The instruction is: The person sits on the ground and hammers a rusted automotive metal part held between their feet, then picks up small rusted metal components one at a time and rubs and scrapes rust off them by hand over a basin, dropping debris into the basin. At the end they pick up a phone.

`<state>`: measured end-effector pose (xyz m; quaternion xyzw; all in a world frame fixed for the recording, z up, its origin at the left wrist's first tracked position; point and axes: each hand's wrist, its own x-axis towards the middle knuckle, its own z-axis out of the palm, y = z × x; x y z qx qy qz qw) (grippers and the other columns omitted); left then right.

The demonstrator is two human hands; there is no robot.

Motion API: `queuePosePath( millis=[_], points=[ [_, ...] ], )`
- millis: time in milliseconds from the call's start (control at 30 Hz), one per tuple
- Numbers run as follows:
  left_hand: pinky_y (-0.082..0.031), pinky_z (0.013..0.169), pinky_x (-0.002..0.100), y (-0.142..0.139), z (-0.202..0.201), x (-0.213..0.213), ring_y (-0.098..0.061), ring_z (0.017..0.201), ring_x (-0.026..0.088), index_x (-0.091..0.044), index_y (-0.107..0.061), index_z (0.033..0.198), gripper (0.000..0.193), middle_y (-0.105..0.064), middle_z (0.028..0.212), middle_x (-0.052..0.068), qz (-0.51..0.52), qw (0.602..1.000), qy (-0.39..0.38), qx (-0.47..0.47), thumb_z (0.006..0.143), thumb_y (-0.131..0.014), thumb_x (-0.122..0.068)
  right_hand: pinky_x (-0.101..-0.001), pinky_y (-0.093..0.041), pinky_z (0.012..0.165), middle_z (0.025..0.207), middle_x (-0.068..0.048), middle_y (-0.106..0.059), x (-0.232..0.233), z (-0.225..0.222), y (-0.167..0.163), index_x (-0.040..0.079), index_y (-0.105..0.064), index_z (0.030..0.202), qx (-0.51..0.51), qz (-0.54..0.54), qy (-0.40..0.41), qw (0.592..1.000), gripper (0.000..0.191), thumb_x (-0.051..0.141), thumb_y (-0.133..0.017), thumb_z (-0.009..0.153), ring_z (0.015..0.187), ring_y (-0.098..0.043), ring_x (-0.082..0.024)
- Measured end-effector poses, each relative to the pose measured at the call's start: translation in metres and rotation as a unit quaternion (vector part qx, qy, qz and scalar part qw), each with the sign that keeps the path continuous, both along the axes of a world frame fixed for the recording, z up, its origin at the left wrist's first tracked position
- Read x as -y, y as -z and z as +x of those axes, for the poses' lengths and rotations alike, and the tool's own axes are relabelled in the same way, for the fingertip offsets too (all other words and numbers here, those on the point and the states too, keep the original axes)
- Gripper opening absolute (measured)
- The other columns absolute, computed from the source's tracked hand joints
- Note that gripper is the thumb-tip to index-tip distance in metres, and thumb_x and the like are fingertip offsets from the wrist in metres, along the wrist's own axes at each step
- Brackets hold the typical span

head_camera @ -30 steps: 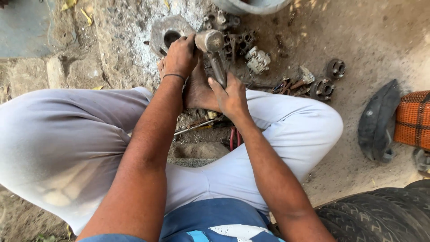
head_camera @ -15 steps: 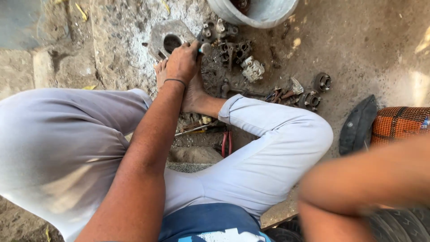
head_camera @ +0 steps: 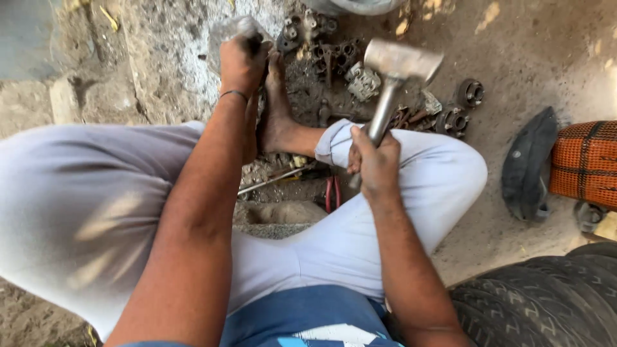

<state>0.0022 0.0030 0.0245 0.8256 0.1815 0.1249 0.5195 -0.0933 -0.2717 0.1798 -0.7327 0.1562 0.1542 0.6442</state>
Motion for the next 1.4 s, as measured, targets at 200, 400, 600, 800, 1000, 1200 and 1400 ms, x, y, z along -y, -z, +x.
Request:
queuePosePath(
  millis=[200,400,600,800,1000,1200,1400],
  points=[
    [-0.059,0.073,0.043,0.004,0.009,-0.008,-0.075,0.067,0.028,-0.003,-0.073,0.077,0.032,-0.077,0.072,0.013,0.092,0.991,-0.058,0.081,0.089,-0.086,-0.029,-0.0254,-0.041,0.037,0.059,0.002,-0.046,-0.023,0.006,0.007,0.006,-0.052,0.09,-0.063,0.073,0.027,0.995,0.02,0.017,-0.065,0.1,0.043,-0.046,-0.007],
    [-0.052,0.085,0.047,0.023,0.026,-0.008,-0.076,0.074,0.025,-0.006,-0.067,0.09,0.032,-0.076,0.082,0.01,-0.102,0.993,0.025,-0.047,0.096,-0.073,-0.036,-0.026,-0.042,0.037,0.061,0.001,-0.048,-0.025,0.019,0.011,0.005,-0.051,0.088,-0.059,0.087,-0.012,0.994,0.024,0.018,-0.066,0.102,0.044,-0.047,-0.007],
    [-0.058,0.072,0.047,0.045,0.013,0.003,-0.069,0.077,0.032,0.0,-0.066,0.091,0.041,-0.072,0.084,0.019,-0.024,0.984,0.108,-0.14,0.1,-0.074,-0.039,-0.024,-0.042,0.037,0.062,0.003,-0.049,-0.026,0.023,0.013,0.007,-0.051,0.092,-0.102,0.058,-0.017,0.993,0.021,0.02,-0.067,0.1,0.044,-0.046,-0.005],
    [-0.06,0.072,0.043,0.049,0.01,0.001,-0.07,0.075,0.027,0.0,-0.065,0.089,0.043,-0.072,0.085,0.017,-0.041,0.969,0.142,-0.197,0.101,-0.071,-0.041,-0.0238,-0.042,0.036,0.061,0.003,-0.049,-0.027,0.021,0.01,0.006,-0.052,0.093,-0.105,0.076,-0.015,0.991,0.023,0.022,-0.068,0.099,0.044,-0.046,-0.005],
    [-0.06,0.071,0.042,0.055,0.01,0.003,-0.071,0.075,0.025,-0.002,-0.068,0.09,0.036,-0.073,0.084,0.014,-0.049,0.978,0.127,-0.159,0.101,-0.071,-0.037,-0.0237,-0.042,0.037,0.063,0.003,-0.049,-0.024,0.019,0.005,0.006,-0.052,0.094,-0.089,0.078,-0.025,0.993,0.023,0.022,-0.068,0.1,0.045,-0.047,-0.005],
    [-0.063,0.07,0.035,0.053,0.02,-0.002,-0.077,0.075,0.021,-0.002,-0.071,0.095,0.026,-0.076,0.084,0.011,-0.182,0.982,0.046,0.009,0.1,-0.078,-0.026,-0.0242,-0.045,0.038,0.062,0.003,-0.05,-0.019,0.01,-0.001,0.007,-0.054,0.096,0.007,0.081,-0.049,0.995,0.019,0.02,-0.067,0.099,0.045,-0.049,-0.006],
    [-0.062,0.066,0.034,0.047,0.031,0.004,-0.077,0.071,0.02,-0.003,-0.073,0.093,0.017,-0.078,0.083,0.009,-0.059,0.992,0.045,0.099,0.089,-0.086,-0.013,-0.0282,-0.047,0.042,0.061,0.001,-0.05,-0.015,0.008,-0.008,0.006,-0.057,0.094,0.153,0.094,-0.059,0.982,0.02,0.019,-0.067,0.105,0.046,-0.05,-0.009]
  ],
)
